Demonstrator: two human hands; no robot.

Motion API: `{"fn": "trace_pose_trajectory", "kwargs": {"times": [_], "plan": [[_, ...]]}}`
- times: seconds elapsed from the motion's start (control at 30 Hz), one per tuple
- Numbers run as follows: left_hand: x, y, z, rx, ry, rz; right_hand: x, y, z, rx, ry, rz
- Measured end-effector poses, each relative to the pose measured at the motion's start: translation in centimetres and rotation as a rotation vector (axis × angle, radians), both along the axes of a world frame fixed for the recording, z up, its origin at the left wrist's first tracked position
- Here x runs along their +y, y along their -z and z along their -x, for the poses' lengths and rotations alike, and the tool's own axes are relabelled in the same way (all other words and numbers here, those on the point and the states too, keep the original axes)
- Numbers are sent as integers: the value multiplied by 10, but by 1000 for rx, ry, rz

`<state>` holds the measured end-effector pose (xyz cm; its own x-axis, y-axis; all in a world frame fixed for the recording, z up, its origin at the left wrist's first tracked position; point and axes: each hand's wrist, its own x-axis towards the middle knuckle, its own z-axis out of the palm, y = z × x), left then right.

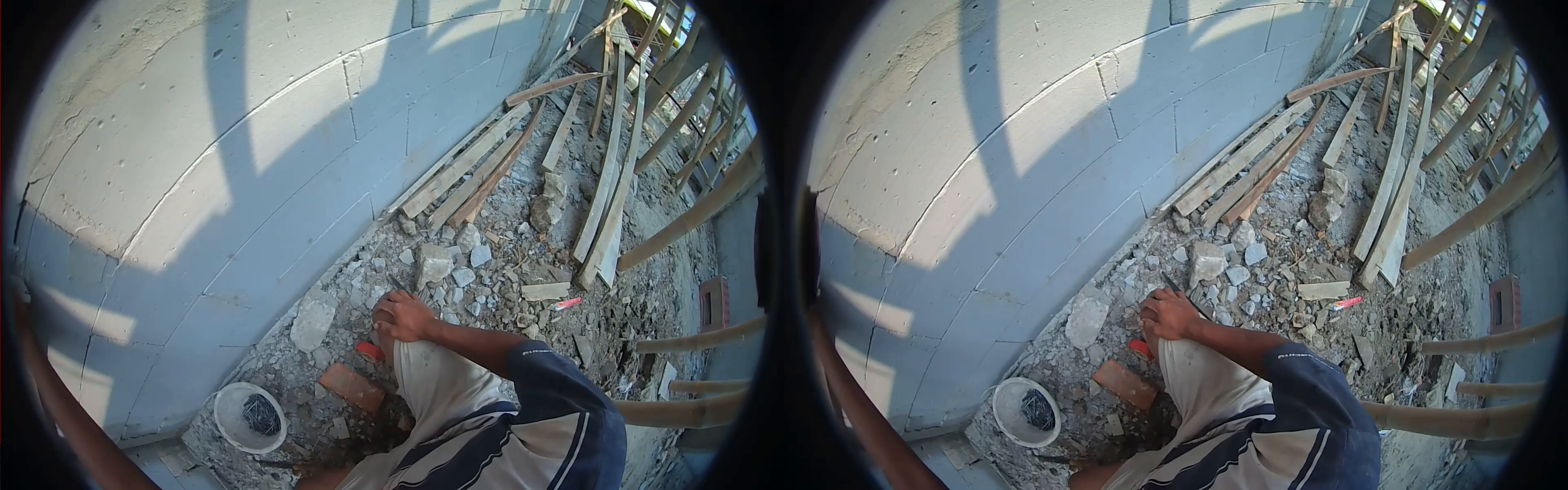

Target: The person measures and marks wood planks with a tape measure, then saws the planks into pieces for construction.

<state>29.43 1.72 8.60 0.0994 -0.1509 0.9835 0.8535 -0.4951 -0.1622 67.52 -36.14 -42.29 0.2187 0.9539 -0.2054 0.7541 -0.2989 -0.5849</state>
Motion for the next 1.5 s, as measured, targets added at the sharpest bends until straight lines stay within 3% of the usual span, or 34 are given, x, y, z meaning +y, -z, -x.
{"fn": "trace_pose_trajectory", "kwargs": {"times": [0.23, 0.27, 0.4, 0.47, 0.6, 0.67, 0.7, 0.73, 0.77, 0.87, 1.0, 1.03, 1.23, 1.37, 1.5], "plan": [[-8, -1, -9, -69, 76, 62, 7, 4, 6, -53, 3, -13], [3, -5, 1, 12, -121, -56, 8, 8, 8, -51, 1, -40], [2, -5, 1, 58, -125, -77, 10, 7, 11, -49, -17, -50], [-8, -3, -8, -64, 4, 40, 12, 9, 12, -51, -20, -63], [-14, -1, -19, -37, -26, 18, 9, 9, 13, -64, -27, -99], [-28, 3, -26, -129, 76, 164, 10, 1, 14, -64, -13, -54], [-21, 3, -20, -73, 34, 129, 9, 2, 13, -36, -24, -91], [24, -11, 37, -178, -426, 302, 9, 0, 17, -36, 6, -119], [-14, 10, -14, -145, -58, -1, 9, 0, 15, -4, -30, -138], [-31, 14, -34, -97, -163, 89, 10, 2, 17, 52, -81, -352], [-39, 19, -36, -95, -40, 370, 5, 13, 6, 116, -131, -387], [-33, 23, -36, -92, -131, 258, 4, 11, 4, 127, -150, -378], [-42, 22, -29, 29, -250, 475, 13, 32, -5, 47, -263, -556], [-34, 24, -32, 43, -272, 457, 15, 53, -7, -77, -152, -450], [-38, 23, -32, 40, -247, 502, 17, 19, 5, 7, -189, -374]]}}
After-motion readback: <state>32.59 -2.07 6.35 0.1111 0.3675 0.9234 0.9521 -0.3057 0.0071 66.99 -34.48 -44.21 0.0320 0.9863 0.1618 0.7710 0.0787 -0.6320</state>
